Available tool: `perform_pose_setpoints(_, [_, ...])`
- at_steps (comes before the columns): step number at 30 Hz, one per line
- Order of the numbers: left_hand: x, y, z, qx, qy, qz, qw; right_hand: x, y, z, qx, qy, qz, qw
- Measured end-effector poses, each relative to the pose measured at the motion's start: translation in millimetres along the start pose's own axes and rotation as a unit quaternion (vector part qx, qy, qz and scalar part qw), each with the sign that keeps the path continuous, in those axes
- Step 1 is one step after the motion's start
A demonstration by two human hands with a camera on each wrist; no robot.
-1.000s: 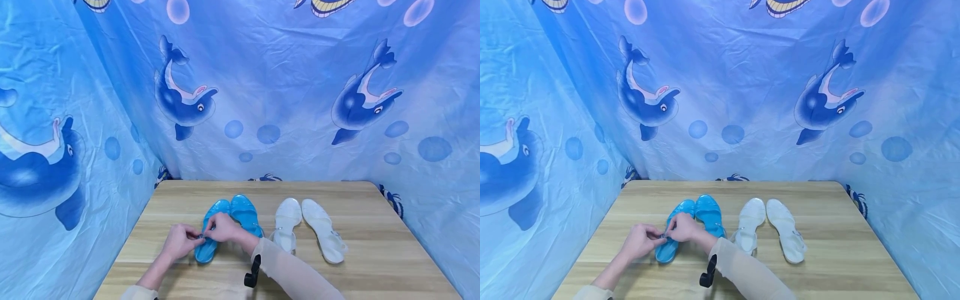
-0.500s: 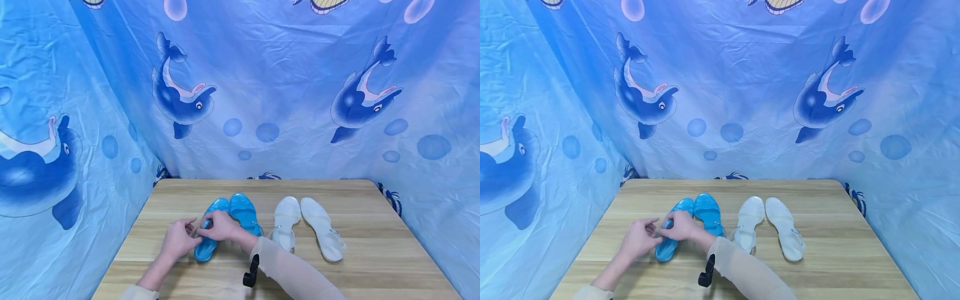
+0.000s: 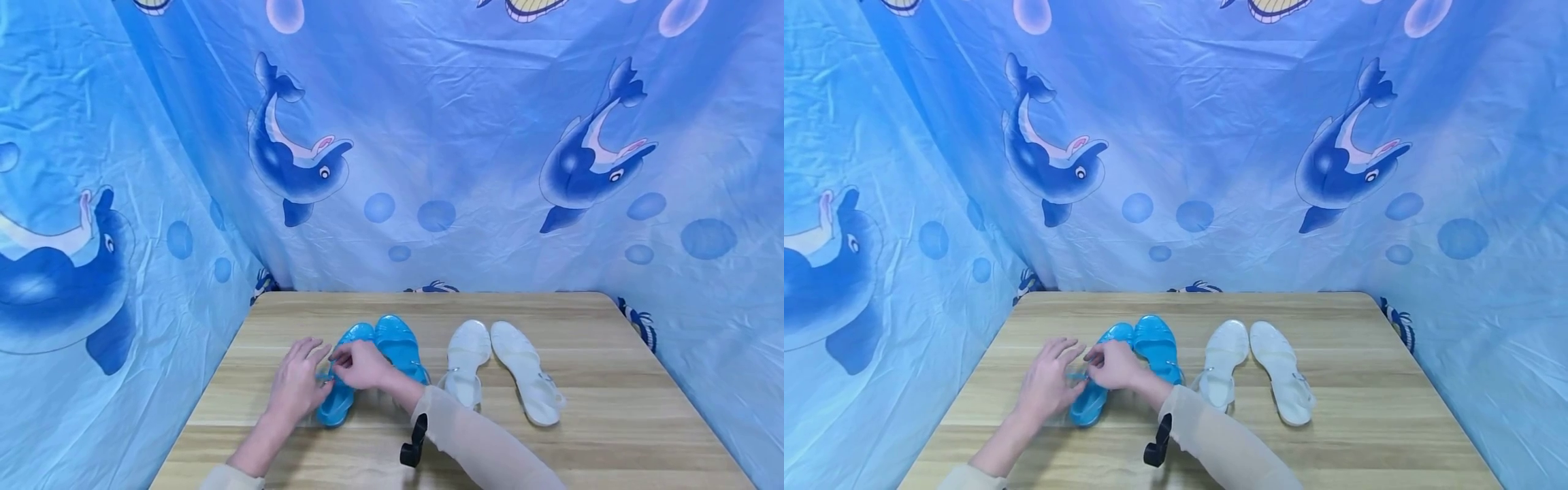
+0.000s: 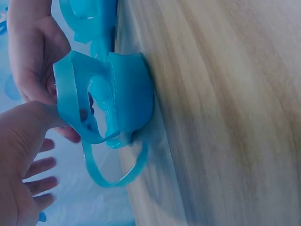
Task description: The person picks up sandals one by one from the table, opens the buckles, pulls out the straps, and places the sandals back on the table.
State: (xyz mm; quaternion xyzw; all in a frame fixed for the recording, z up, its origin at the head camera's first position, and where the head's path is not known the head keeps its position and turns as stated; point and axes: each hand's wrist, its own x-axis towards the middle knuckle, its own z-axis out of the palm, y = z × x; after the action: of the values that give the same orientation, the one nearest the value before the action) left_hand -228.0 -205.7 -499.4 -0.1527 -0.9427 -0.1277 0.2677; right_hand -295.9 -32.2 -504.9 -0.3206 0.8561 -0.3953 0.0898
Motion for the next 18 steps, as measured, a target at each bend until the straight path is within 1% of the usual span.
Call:
perform_pose_setpoints(4, [-2.5, 2.1, 3.7, -0.020, -0.030, -0.024, 0.9991, -3.2, 3, -10, 0.005, 0.010, 0.005, 0.9999])
perform_pose_setpoints(7, [-4.5, 3.3, 6.4, -0.033, -0.048, -0.033, 0.9978, -5.5, 6, -15, 0.000, 0.008, 0.000, 1.0000])
perform_pose_setpoints(11, [-6.7, 1.9, 10.2, -0.047, -0.056, -0.041, 0.9965, -7.1, 6, -17, -0.002, -0.003, -0.006, 1.0000])
perform_pose_setpoints(13, [-7.4, 0.6, 11.0, -0.061, -0.060, -0.050, 0.9950, -8.1, 5, -17, 0.000, -0.011, -0.005, 0.9999])
perform_pose_setpoints(16, [-8.0, -1.8, 12.1, -0.095, -0.077, -0.077, 0.9895, -9.2, 4, -14, -0.003, -0.031, -0.004, 0.9995])
perform_pose_setpoints(18, [-7.8, -4.1, 12.0, -0.123, -0.093, -0.098, 0.9832, -9.9, 5, -12, -0.011, -0.042, -0.011, 0.9990])
